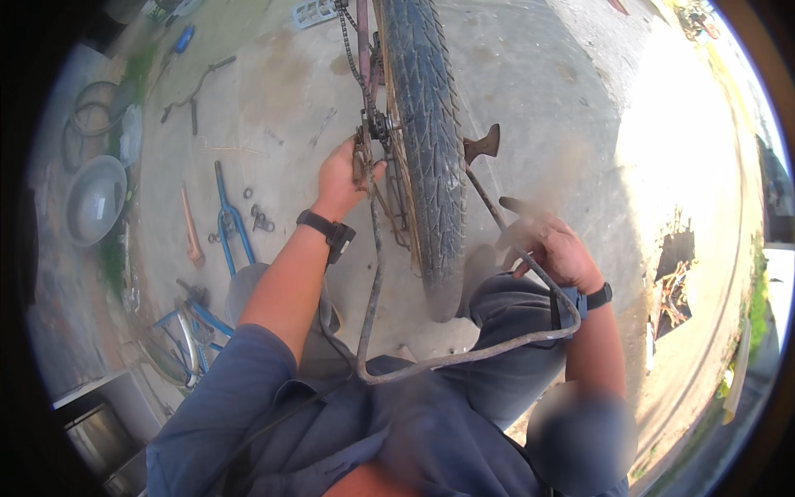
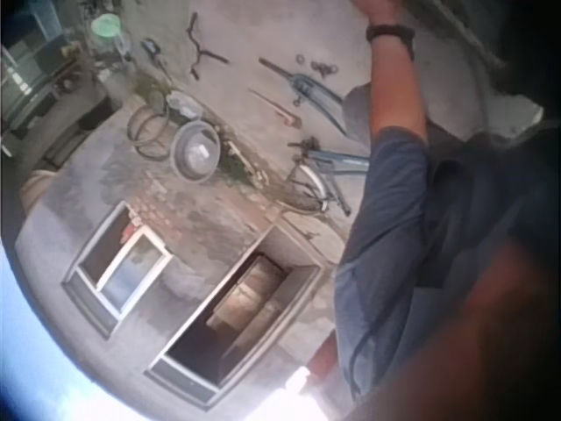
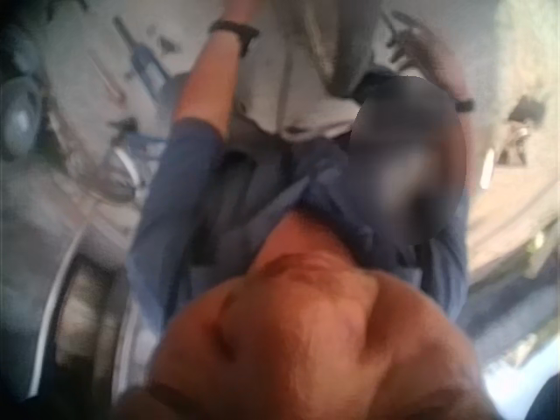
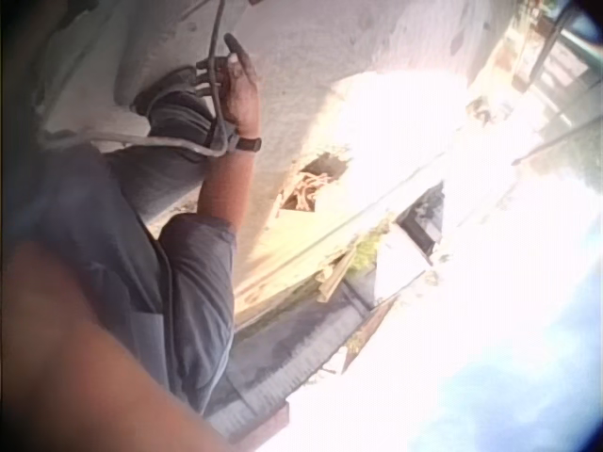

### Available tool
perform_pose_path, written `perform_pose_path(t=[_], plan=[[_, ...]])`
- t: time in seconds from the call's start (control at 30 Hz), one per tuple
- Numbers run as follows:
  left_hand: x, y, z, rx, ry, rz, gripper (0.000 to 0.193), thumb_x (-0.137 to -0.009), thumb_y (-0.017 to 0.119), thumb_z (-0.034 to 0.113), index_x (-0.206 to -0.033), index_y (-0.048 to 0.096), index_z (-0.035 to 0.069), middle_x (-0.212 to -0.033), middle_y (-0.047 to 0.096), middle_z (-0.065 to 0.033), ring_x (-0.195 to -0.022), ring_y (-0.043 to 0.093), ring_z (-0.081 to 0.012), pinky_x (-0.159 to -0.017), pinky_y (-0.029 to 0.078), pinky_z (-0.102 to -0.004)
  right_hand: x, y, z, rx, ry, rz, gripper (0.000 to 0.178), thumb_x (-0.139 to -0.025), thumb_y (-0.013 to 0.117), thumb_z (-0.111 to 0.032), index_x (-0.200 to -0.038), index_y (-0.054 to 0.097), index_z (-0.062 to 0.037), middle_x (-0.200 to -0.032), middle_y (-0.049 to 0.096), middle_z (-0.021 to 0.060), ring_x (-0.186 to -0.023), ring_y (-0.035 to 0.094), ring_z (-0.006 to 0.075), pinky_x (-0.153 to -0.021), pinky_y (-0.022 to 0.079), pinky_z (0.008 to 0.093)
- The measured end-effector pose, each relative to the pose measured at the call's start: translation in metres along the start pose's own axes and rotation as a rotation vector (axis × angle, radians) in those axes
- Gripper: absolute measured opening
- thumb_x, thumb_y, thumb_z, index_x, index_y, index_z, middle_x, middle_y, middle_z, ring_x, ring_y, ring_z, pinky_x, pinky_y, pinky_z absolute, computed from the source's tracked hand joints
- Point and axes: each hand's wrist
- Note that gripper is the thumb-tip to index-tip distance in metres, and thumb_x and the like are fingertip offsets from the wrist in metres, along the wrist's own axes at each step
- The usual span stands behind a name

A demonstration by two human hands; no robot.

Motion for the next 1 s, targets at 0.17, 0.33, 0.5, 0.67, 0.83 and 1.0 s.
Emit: perform_pose_path(t=[0.17,0.33,0.5,0.67,0.83,1.0], plan=[[0.002,0.004,-0.007,0.047,-0.036,-0.014,0.053,-0.078,0.084,0.023,-0.125,0.063,0.009,-0.099,0.067,-0.014,-0.089,0.064,-0.0348,-0.078,0.054,-0.0441,0.049,0.007,0.018,-0.113,0.009,-0.02,0.083,-0.099,0.063,-0.047,-0.154,0.033,0.0077,-0.104,0.067,0.0256,-0.081,0.073,0.031,-0.06,0.061,0.0323],[0.001,0.009,-0.026,0.062,-0.05,-0.141,0.071,-0.078,0.084,0.021,-0.14,0.053,0.008,-0.11,0.065,-0.0177,-0.1,0.064,-0.0393,-0.085,0.054,-0.046,0.086,0.013,0.016,-0.16,-0.096,-0.013,0.101,-0.089,0.073,-0.051,-0.155,0.029,0.0115,-0.109,0.065,0.0268,-0.077,0.074,0.0314,-0.056,0.061,0.0325],[-0.001,0.008,-0.033,-0.102,-0.081,-0.265,0.088,-0.074,0.084,0.004,-0.151,0.042,0.005,-0.123,0.063,-0.0241,-0.11,0.063,-0.0407,-0.094,0.054,-0.0427,0.103,0.038,0.014,-0.075,-0.161,0.157,0.095,-0.088,0.074,-0.044,-0.154,0.032,0.0116,-0.105,0.063,0.0228,-0.072,0.071,0.0245,-0.047,0.049,0.0252],[-0.008,-0.007,-0.029,-0.079,-0.123,-0.245,0.07,-0.084,0.068,0.004,-0.151,0.046,0.006,-0.128,0.063,-0.0245,-0.11,0.064,-0.0436,-0.093,0.053,-0.0451,0.099,0.053,0.015,-0.041,-0.178,0.253,0.081,-0.093,0.071,-0.036,-0.15,0.039,0.0112,-0.099,0.064,0.0193,-0.066,0.065,0.0183,-0.048,0.045,0.0226],[-0.02,-0.014,-0.028,0.221,-0.254,-0.303,0.052,-0.086,0.056,-0.002,-0.138,0.062,0.003,-0.12,0.071,-0.0236,-0.108,0.067,-0.0398,-0.094,0.051,-0.0403,0.102,0.054,0.019,-0.012,-0.212,0.28,0.071,-0.096,0.068,-0.034,-0.147,0.045,0.0092,-0.094,0.066,0.0158,-0.065,0.064,0.0154,-0.05,0.045,0.0215],[-0.023,-0.005,-0.026,0.366,-0.301,-0.333,0.053,-0.086,0.051,-0.01,-0.137,0.063,0.0,-0.12,0.074,-0.0166,-0.111,0.068,-0.0234,-0.098,0.05,-0.0321,0.099,0.048,0.026,-0.003,-0.202,0.351,0.059,-0.1,0.064,-0.03,-0.144,0.05,0.0064,-0.094,0.067,0.013,-0.068,0.067,0.0157,-0.051,0.046,0.0219]])
Point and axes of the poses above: each hand's wrist, its own x-axis away from the middle knuckle, its own y-axis out of the palm, z = x × y
